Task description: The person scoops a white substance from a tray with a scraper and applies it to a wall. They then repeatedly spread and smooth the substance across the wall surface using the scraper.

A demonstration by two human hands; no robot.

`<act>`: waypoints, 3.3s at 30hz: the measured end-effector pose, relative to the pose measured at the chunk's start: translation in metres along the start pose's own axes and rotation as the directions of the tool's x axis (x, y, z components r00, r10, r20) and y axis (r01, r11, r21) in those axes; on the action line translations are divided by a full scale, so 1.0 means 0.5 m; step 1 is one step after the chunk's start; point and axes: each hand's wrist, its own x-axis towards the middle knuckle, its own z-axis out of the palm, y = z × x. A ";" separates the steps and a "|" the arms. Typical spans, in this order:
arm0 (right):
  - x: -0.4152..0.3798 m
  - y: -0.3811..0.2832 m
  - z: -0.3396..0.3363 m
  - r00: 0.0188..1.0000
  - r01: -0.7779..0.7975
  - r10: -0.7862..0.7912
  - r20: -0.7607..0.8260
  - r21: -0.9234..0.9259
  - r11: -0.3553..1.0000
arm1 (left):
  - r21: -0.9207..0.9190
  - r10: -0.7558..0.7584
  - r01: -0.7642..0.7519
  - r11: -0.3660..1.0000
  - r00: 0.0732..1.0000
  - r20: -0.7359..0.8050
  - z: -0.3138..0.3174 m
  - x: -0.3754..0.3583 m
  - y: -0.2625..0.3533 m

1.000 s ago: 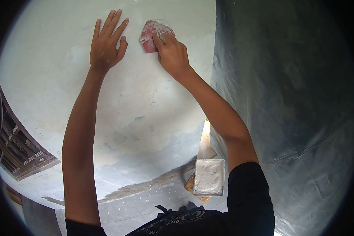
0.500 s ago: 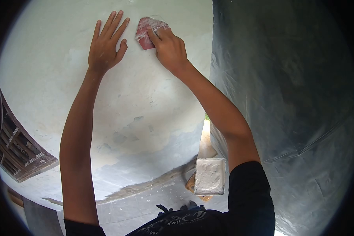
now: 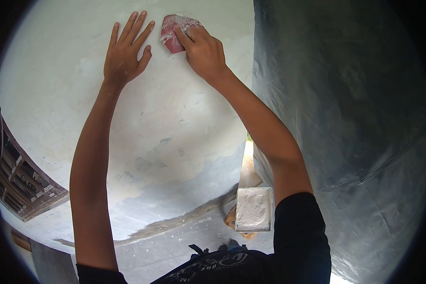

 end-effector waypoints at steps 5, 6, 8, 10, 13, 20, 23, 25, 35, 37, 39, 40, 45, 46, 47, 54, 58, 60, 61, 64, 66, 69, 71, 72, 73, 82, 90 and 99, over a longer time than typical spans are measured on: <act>-0.116 -0.041 0.010 0.980 -0.061 0.057 0.191 0.015 0.998 | -0.099 -0.017 0.017 0.995 1.000 0.001 0.001 -0.002 0.000; -0.142 -0.052 0.001 0.966 -0.111 0.096 0.240 0.046 0.993 | -0.101 -0.019 0.020 0.995 1.000 0.006 0.000 -0.002 0.000; -0.177 -0.067 -0.022 0.959 -0.131 0.106 0.265 0.080 0.988 | -0.096 -0.020 0.021 0.995 1.000 0.004 0.000 -0.002 0.001; -0.158 -0.065 -0.031 0.950 -0.151 0.114 0.289 0.110 0.982 | -0.093 -0.021 0.021 0.995 1.000 -0.001 0.002 0.001 0.000; -0.070 -0.024 -0.021 0.991 -0.123 0.119 0.062 0.064 0.990 | -0.100 -0.021 0.020 0.995 1.000 -0.006 0.001 -0.004 -0.001; -0.093 -0.019 0.024 0.981 -0.099 0.103 0.161 -0.035 0.995 | -0.090 -0.013 0.012 0.996 1.000 -0.013 0.003 -0.007 -0.002; -0.167 -0.060 -0.010 0.966 -0.139 0.128 0.225 0.036 0.990 | -0.101 -0.024 0.022 0.995 1.000 -0.012 -0.002 -0.004 -0.001; -0.177 -0.072 -0.033 0.949 -0.176 0.143 0.280 0.097 0.980 | -0.116 -0.026 0.025 0.993 1.000 -0.006 -0.002 -0.002 -0.004; -0.062 0.005 0.004 0.970 -0.142 0.160 0.185 -0.108 0.984 | -0.037 -0.020 0.020 0.999 1.000 -0.018 -0.004 -0.005 0.000; -0.113 -0.032 -0.031 0.963 -0.152 0.150 0.223 -0.007 0.988 | -0.097 -0.024 0.022 0.995 0.999 -0.024 -0.002 -0.007 -0.003; -0.154 -0.065 -0.077 0.960 -0.170 0.154 0.233 0.047 0.984 | -0.104 -0.018 0.014 0.994 0.999 -0.040 0.002 -0.005 -0.008; -0.172 -0.082 -0.107 0.899 -0.367 0.315 0.303 0.132 0.921 | -0.114 -0.016 0.009 0.993 0.998 -0.053 0.002 -0.007 -0.005; -0.243 -0.075 -0.223 0.648 -0.751 0.609 0.457 0.248 0.612 | -0.242 -0.061 0.062 0.968 0.998 0.013 -0.005 -0.030 0.030; -0.252 -0.067 -0.245 0.615 -0.780 0.629 0.476 0.251 0.573 | -0.267 -0.083 0.060 0.962 0.994 -0.074 0.012 -0.041 0.051; -0.277 -0.047 -0.252 0.588 -0.803 0.652 0.479 0.247 0.542 | -0.291 -0.106 0.055 0.955 0.981 -0.161 0.029 -0.055 0.073; -0.344 -0.011 -0.341 0.468 -0.877 0.747 0.473 0.352 0.327 | -0.610 -0.357 0.261 0.748 0.933 -0.038 0.049 -0.135 0.350; -0.403 -0.017 -0.385 0.380 -0.916 0.802 0.461 0.310 0.256 | -0.751 -0.426 0.337 0.568 0.901 0.083 0.035 -0.173 0.491; -0.434 -0.024 -0.418 0.284 -0.954 0.804 0.523 0.235 0.185 | -0.790 -0.442 0.382 0.480 0.883 0.159 0.027 -0.195 0.561; -0.453 -0.030 -0.431 0.261 -0.961 0.810 0.525 0.219 0.168 | -0.810 -0.443 0.400 0.428 0.874 0.198 0.025 -0.207 0.596; -0.512 -0.039 -0.460 0.167 -0.981 0.837 0.521 0.176 0.086 | -0.847 -0.438 0.452 0.281 0.845 0.305 0.025 -0.238 0.691; -0.560 -0.041 -0.478 0.226 -0.974 0.850 0.476 0.111 0.196 | -0.852 -0.406 0.473 0.226 0.840 0.359 0.029 -0.257 0.746; -0.600 -0.061 -0.499 0.231 -0.969 0.899 0.371 0.001 0.249 | -0.870 -0.313 0.478 0.117 0.849 0.425 0.041 -0.275 0.804; -0.654 -0.071 -0.500 0.191 -0.975 0.923 0.334 -0.044 0.218 | -0.876 -0.254 0.477 0.067 0.857 0.448 0.055 -0.295 0.835; -0.677 -0.077 -0.501 0.170 -0.977 0.934 0.313 -0.073 0.203 | -0.877 -0.216 0.480 0.033 0.860 0.462 0.063 -0.307 0.850; -0.688 -0.088 -0.501 0.149 -0.979 0.945 0.292 -0.090 0.183 | -0.876 -0.172 0.482 0.016 0.865 0.472 0.066 -0.319 0.861; -0.882 -0.261 -0.502 0.041 -0.947 0.999 0.014 -0.317 0.043 | -0.823 0.187 0.536 -0.188 0.842 0.506 0.071 -0.527 0.974; -1.025 -0.475 -0.525 -0.333 -0.833 0.932 -0.145 -0.418 -0.363 | -0.667 0.476 0.673 -0.319 0.723 0.501 0.043 -0.711 1.058; -1.183 -0.638 -0.488 -0.481 -0.668 0.852 -0.208 -0.543 -0.509 | -0.494 0.626 0.824 -0.279 0.545 0.557 0.047 -0.860 1.118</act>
